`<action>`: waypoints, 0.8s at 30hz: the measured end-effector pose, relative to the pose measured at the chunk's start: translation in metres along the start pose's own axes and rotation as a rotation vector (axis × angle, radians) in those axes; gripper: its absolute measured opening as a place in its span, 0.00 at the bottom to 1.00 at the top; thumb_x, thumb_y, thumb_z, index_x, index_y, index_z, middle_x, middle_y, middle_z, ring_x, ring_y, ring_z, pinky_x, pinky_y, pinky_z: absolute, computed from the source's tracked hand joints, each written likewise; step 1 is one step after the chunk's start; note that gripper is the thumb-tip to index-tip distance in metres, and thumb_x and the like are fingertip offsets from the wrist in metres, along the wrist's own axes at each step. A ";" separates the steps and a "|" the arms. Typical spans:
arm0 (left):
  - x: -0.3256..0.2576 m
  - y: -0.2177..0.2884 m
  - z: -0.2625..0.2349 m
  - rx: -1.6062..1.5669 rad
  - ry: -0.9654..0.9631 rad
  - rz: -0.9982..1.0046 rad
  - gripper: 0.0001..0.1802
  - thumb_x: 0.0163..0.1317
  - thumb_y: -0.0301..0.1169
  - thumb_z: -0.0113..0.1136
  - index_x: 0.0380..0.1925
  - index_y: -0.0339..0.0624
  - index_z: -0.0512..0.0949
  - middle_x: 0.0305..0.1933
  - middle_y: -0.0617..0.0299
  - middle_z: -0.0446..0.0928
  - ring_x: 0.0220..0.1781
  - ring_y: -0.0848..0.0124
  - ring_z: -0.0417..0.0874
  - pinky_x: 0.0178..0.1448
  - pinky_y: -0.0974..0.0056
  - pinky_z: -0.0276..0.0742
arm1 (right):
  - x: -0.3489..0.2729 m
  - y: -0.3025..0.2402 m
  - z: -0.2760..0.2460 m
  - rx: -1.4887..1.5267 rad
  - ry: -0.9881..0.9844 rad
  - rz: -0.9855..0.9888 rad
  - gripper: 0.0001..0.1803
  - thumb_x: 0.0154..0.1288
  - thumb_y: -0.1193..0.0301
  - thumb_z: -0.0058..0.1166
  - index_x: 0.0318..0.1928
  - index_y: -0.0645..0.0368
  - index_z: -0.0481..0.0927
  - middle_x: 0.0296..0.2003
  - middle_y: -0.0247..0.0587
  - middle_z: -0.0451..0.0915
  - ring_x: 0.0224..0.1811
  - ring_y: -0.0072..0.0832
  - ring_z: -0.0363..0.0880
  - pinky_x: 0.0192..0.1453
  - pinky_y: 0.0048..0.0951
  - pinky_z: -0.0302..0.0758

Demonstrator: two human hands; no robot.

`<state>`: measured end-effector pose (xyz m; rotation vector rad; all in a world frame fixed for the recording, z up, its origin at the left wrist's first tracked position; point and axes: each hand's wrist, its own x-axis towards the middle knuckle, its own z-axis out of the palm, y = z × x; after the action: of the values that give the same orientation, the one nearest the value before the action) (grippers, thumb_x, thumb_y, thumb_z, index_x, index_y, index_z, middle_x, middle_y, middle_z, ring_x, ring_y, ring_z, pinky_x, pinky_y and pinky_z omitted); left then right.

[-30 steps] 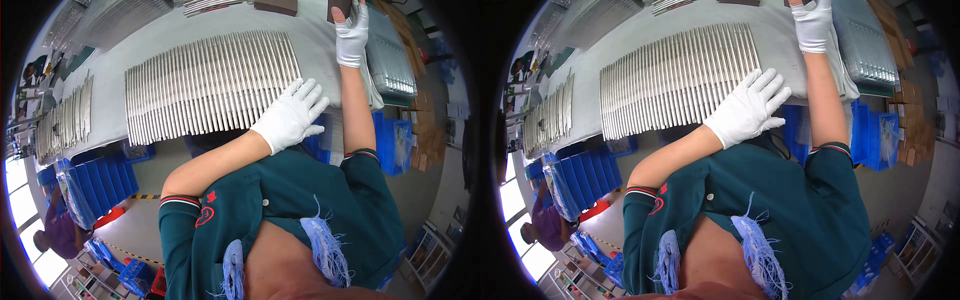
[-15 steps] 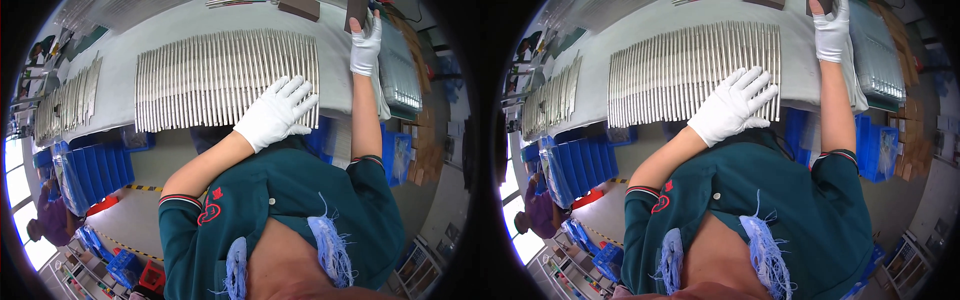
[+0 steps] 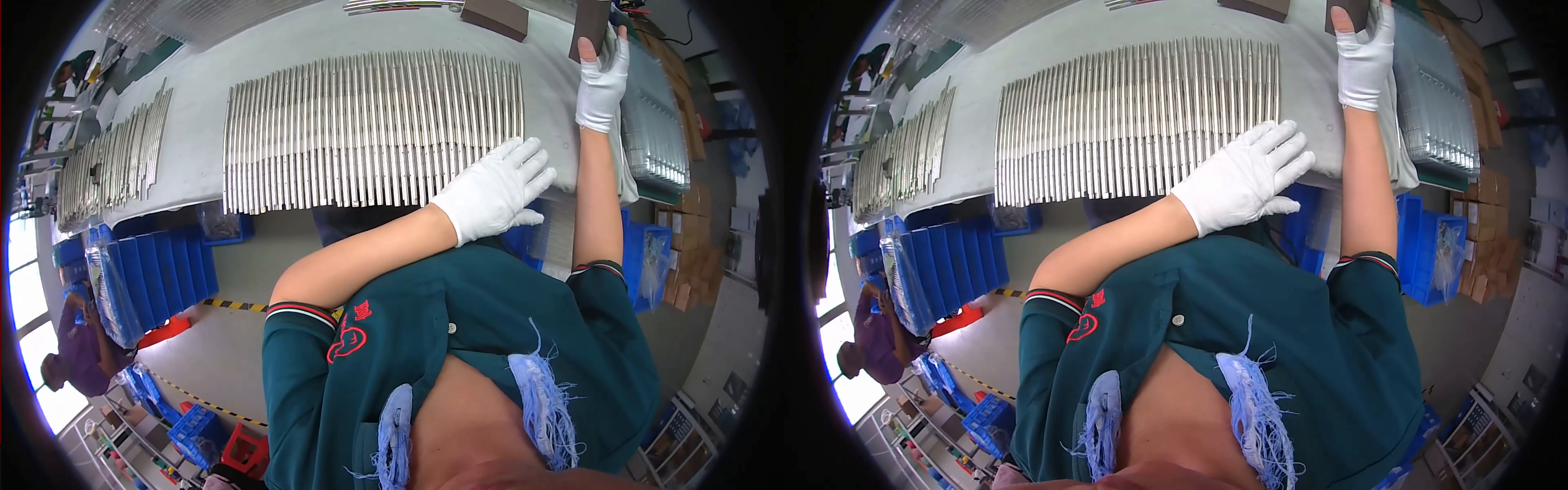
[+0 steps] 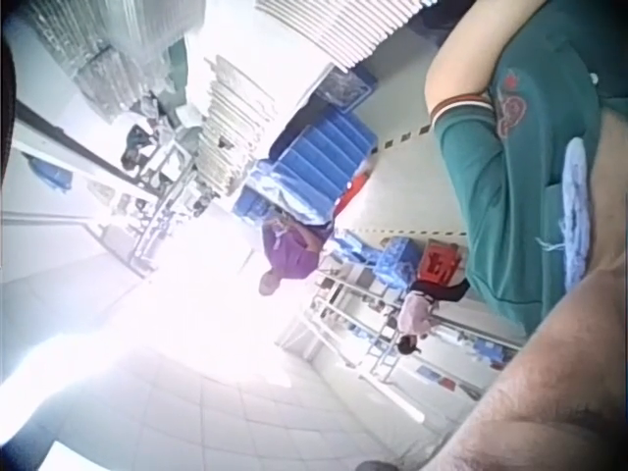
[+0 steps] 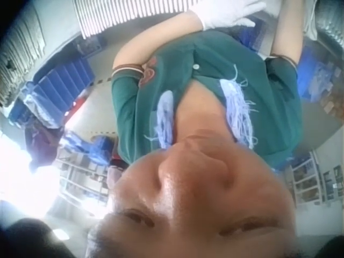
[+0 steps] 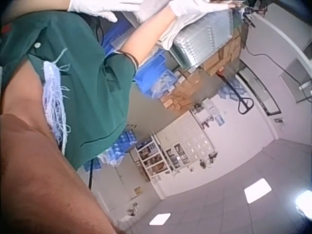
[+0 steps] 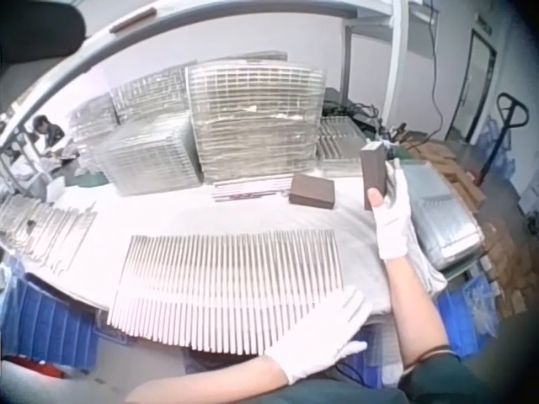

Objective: Polishing long metal rods using a sanding block at a workbench.

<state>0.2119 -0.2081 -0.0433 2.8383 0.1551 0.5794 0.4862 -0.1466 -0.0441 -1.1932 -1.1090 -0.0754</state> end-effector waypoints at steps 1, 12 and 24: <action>0.000 -0.001 0.001 -0.006 0.017 -0.026 0.39 0.68 0.56 0.57 0.66 0.34 0.72 0.69 0.45 0.70 0.76 0.47 0.66 0.81 0.49 0.59 | 0.000 -0.002 0.001 0.037 -0.004 0.005 0.47 0.68 0.66 0.71 0.77 0.71 0.56 0.66 0.47 0.76 0.67 0.31 0.74 0.76 0.30 0.64; -0.036 -0.008 -0.032 -0.047 -0.018 -0.097 0.41 0.63 0.56 0.63 0.68 0.39 0.71 0.71 0.45 0.69 0.76 0.45 0.66 0.79 0.46 0.60 | 0.000 -0.001 0.003 0.039 -0.017 0.009 0.48 0.68 0.65 0.71 0.77 0.71 0.56 0.67 0.48 0.74 0.68 0.31 0.73 0.76 0.30 0.64; -0.078 -0.029 -0.059 0.096 -0.096 -0.295 0.51 0.54 0.63 0.66 0.73 0.45 0.67 0.75 0.45 0.67 0.78 0.47 0.65 0.80 0.45 0.58 | -0.004 -0.002 0.006 0.050 -0.043 0.015 0.49 0.68 0.63 0.71 0.78 0.70 0.55 0.67 0.47 0.74 0.68 0.32 0.72 0.76 0.31 0.63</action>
<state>0.1148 -0.1797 -0.0268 2.8496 0.5862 0.3815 0.4793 -0.1452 -0.0461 -1.1629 -1.1332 -0.0098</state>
